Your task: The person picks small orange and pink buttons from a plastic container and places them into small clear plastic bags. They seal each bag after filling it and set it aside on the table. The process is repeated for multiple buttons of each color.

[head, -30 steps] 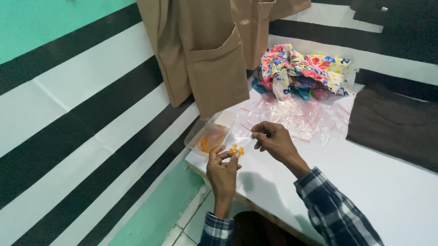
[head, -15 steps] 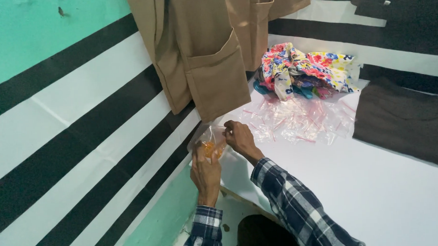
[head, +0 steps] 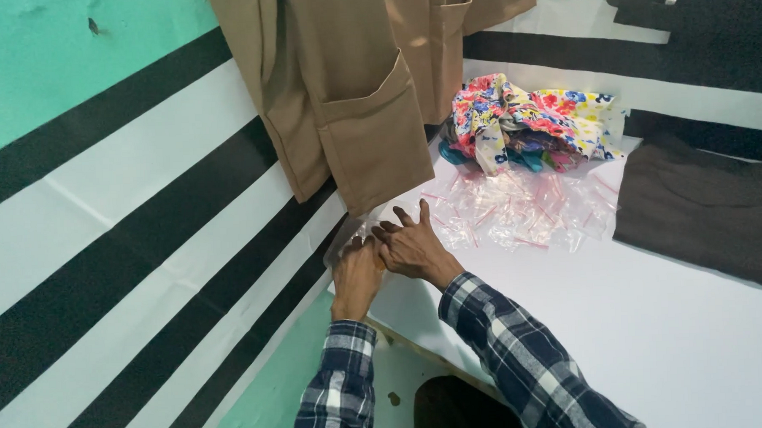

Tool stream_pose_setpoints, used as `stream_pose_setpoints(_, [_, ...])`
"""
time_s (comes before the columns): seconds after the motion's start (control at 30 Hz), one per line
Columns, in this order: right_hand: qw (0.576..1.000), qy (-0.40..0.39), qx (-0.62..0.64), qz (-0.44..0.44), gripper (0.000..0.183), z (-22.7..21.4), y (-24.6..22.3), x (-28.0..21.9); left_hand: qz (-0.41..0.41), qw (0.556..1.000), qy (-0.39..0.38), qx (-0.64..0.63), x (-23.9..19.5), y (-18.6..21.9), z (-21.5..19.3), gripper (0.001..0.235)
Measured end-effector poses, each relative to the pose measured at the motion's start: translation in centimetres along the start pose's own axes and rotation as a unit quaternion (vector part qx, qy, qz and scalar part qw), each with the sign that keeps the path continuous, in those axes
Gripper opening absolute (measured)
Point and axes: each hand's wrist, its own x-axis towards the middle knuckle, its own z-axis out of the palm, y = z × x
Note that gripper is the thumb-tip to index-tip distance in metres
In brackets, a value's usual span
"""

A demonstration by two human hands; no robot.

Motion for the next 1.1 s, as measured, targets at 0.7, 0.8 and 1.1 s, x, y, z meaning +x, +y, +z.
stream_pose_setpoints(0.7, [0.961,0.265,0.074,0.009,0.020,1.4,3.8,-4.4,0.202,0.948,0.245,-0.001,-1.9,2.5,-0.2,0.034])
stream_pose_setpoints(0.8, [0.915,0.349,0.196,0.049,0.011,-0.5,6.6,-8.9,0.119,0.941,0.255,-0.186,-3.9,7.0,1.3,0.021])
stream_pose_setpoints(1.1, [0.857,0.393,0.197,0.268,0.022,-7.9,15.3,-30.5,0.293,0.842,0.160,-0.423,-10.5,26.6,3.6,0.016])
